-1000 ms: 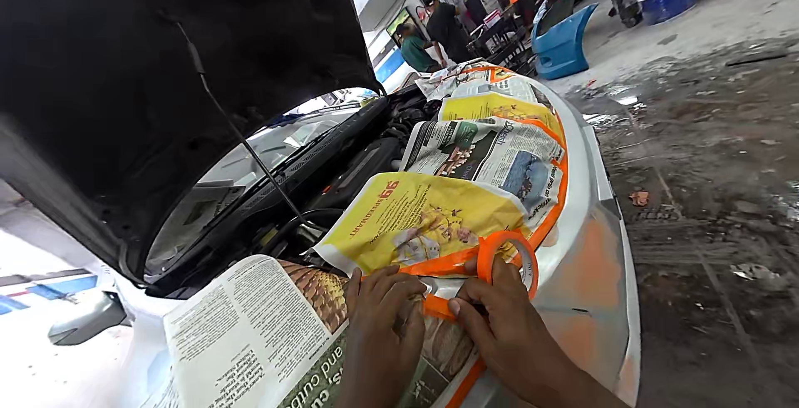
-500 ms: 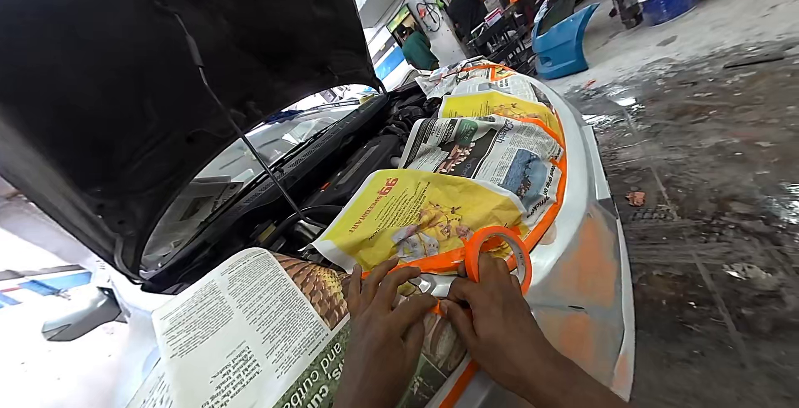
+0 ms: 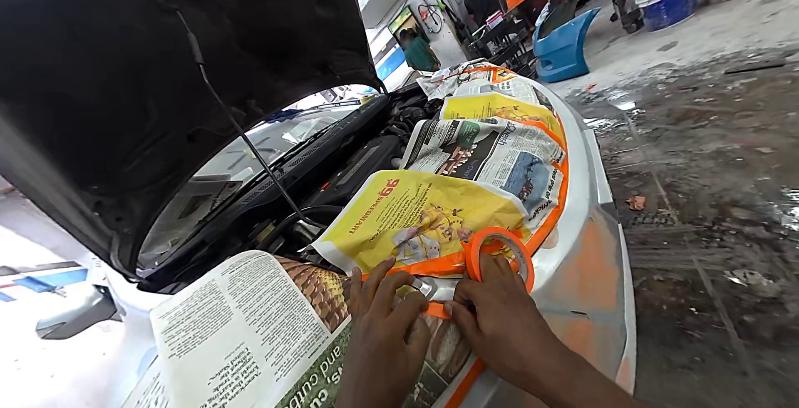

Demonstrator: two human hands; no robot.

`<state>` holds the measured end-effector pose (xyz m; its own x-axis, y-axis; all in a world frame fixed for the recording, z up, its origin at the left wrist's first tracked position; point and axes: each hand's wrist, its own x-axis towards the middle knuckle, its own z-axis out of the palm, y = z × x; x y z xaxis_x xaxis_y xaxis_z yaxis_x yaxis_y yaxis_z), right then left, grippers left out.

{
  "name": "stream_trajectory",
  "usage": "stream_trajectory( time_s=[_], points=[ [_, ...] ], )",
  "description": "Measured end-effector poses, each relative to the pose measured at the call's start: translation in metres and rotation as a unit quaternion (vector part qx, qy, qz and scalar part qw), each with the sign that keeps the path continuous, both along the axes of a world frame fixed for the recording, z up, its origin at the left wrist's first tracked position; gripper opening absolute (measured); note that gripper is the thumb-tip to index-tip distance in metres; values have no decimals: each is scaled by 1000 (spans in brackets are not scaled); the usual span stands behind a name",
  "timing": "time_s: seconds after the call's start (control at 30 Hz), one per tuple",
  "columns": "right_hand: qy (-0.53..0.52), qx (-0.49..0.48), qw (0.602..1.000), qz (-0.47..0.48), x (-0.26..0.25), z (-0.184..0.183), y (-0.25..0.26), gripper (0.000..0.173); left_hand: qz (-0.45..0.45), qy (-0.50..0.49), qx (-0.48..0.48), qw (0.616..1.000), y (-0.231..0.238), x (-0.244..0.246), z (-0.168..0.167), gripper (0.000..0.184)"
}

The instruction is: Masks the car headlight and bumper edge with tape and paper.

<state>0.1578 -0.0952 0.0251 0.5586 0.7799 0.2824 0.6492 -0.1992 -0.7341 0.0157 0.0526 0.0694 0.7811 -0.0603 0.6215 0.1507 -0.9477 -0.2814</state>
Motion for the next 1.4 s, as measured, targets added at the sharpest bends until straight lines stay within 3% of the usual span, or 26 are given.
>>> stream_trajectory(
  time_s=[0.17,0.23,0.4,0.73,0.93,1.4],
  points=[
    [51,236,969,-62,-5,-24,7,35,-6,-6,-4,1000,0,-1,1,29],
    [70,271,957,-73,0,-22,7,34,0,-7,-10,1000,-1,-1,1,31],
    [56,186,980,-36,-2,-16,6,36,-1,-9,-4,1000,-3,-2,0,28],
    [81,124,989,-8,1,-11,5,37,10,-14,-20,1000,-5,-10,-2,34],
    [30,52,998,1,-2,-5,4,35,-13,25,-25,999,-5,-14,3,36],
    [13,19,1000,6,-1,-1,4,35,12,51,11,999,-6,-13,3,30]
  ],
)
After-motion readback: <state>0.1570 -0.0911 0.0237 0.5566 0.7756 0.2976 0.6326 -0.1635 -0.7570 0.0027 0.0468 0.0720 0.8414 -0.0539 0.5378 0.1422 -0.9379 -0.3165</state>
